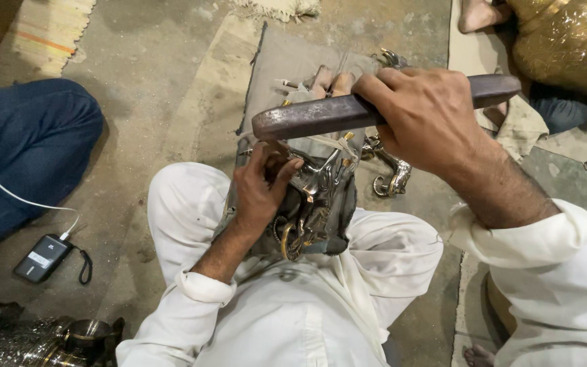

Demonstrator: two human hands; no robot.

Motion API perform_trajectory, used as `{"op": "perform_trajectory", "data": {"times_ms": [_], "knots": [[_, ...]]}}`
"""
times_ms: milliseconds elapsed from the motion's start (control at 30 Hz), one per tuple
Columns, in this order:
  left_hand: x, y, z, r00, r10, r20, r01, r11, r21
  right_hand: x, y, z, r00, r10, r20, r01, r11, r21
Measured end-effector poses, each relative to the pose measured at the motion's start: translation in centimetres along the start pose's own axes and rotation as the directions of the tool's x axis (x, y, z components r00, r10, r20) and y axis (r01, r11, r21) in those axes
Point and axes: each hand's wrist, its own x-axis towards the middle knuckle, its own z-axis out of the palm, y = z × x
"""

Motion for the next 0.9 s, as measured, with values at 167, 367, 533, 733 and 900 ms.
{"op": "perform_trajectory", "data": {"times_ms": [167, 367, 533, 733, 900], "knots": [[-0.5, -0.5, 0.5, 0.997, 0.068, -0.021, -0.068, 0.997, 0.025, -0.8, -0.1, -0.9, 0.974, -0.03, -0.223, 0.047, 0.996, 0.074], [0.0, -1.0, 0.4, 0.988, 0.154, 0.027, -0.156, 0.971, 0.183, -0.4, -0.6, -3.5, 0.998, 0.026, 0.063, -0.023, 0.999, -0.044], [1.2, -0.6, 0.3, 0.984, 0.139, 0.108, -0.157, 0.97, 0.187, -0.8, -0.3, -4.5, 0.982, 0.155, 0.105, -0.152, 0.988, -0.035], [2.4, 0.2, -0.3, 0.952, 0.151, 0.268, -0.214, 0.951, 0.223, -3.1, 0.9, -2.9, 0.964, 0.215, 0.159, -0.231, 0.968, 0.093], [3.6, 0.5, -0.3, 0.931, 0.144, 0.336, -0.234, 0.941, 0.245, -5.4, 0.9, -0.9, 0.908, 0.321, 0.269, -0.331, 0.944, -0.008]]}}
